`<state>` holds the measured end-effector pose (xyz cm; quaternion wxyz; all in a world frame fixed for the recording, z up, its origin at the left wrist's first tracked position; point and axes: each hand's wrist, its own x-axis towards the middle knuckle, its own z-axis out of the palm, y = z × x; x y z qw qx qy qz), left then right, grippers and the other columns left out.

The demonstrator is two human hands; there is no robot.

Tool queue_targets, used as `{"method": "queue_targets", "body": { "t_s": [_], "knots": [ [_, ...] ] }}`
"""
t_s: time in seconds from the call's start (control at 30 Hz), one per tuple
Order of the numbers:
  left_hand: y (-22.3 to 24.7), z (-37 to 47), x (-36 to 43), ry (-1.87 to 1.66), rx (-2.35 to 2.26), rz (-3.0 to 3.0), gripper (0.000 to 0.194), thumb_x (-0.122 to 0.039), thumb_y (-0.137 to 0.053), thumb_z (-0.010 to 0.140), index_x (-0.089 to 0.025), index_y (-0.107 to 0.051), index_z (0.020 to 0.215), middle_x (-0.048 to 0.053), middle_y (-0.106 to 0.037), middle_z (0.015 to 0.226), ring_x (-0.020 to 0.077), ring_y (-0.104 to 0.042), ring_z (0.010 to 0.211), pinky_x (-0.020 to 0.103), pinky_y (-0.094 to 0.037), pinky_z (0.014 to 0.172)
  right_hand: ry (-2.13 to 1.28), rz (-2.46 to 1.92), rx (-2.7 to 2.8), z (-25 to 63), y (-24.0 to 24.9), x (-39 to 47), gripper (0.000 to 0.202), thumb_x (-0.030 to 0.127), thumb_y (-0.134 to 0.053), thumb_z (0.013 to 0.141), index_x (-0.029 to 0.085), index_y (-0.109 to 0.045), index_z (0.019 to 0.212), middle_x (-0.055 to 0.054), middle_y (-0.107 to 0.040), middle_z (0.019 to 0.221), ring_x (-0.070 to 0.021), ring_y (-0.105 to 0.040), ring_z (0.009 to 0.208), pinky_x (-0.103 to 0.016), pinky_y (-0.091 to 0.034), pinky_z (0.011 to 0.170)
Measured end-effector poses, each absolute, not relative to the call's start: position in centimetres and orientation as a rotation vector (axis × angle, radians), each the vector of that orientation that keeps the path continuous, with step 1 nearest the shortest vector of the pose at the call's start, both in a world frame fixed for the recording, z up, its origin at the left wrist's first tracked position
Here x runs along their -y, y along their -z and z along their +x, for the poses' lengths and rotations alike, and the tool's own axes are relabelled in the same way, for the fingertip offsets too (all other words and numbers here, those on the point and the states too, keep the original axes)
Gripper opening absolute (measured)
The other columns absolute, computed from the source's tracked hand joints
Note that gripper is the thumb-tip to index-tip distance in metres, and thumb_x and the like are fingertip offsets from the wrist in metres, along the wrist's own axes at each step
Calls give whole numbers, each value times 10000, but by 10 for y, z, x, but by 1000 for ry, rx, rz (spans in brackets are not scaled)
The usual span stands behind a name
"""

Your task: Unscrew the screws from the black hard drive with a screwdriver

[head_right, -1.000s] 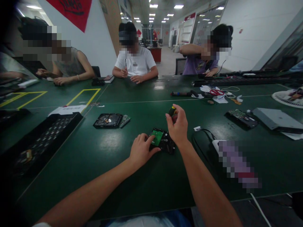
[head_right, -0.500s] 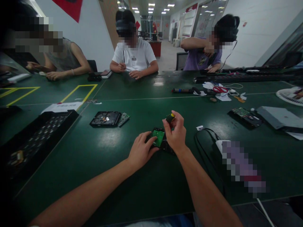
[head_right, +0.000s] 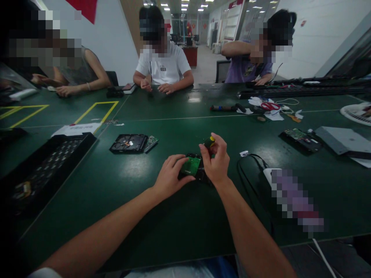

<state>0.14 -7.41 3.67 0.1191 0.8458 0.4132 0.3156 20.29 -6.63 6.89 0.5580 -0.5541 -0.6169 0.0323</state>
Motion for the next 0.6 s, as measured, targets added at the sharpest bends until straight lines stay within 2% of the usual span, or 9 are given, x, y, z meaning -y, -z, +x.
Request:
{"method": "queue_targets", "body": {
  "t_s": [0.17,0.27,0.37,0.43,0.5,0.6],
  "knots": [
    [-73,14,53,-1035,-1035,2400,516,-399,-680,950,-225,-526,1412,134,-624,1401,298,-590,1309,466,-489,1098,-106,-1295,1513,184,-84,70,529,561,-618,980,324,-382,1390,-52,-663,1038,-225,-688,777,-401,-614,682],
    [-91,23,44,-1032,-1090,2322,333,-295,-600,989,-200,-602,1308,105,-718,1226,254,-694,1101,401,-534,982,-63,-1289,1506,179,-98,72,503,550,-610,990,328,-409,1394,-63,-663,1148,-210,-679,781,-396,-600,707],
    [-101,19,36,-1008,-1103,2270,269,-301,-614,986,-203,-654,1233,90,-742,1146,247,-707,1040,374,-526,938,-166,-1305,1661,193,-106,80,565,550,-626,982,329,-418,1457,-71,-676,1183,-242,-699,916,-412,-603,797],
    [-103,9,28,-1015,-1113,2163,267,-323,-667,953,-196,-668,1187,69,-747,1030,224,-703,921,360,-532,871,-150,-1430,1711,212,-101,89,536,523,-637,975,287,-496,1435,-114,-647,1276,-263,-694,974,-423,-597,809],
    [-100,-2,18,-936,-1092,2036,248,-362,-699,922,-191,-687,1102,57,-736,948,209,-687,850,348,-537,806,-98,-1719,1707,233,-87,101,434,481,-646,958,231,-613,1312,-149,-652,1225,-264,-696,860,-457,-587,784],
    [-91,-15,3,-849,-1046,1709,243,-397,-721,890,-174,-697,982,67,-723,889,209,-686,832,355,-555,762,-273,-1972,1757,259,-58,116,380,385,-680,913,179,-663,1231,-162,-691,1110,-264,-703,784,-463,-588,766]
  ]
}}
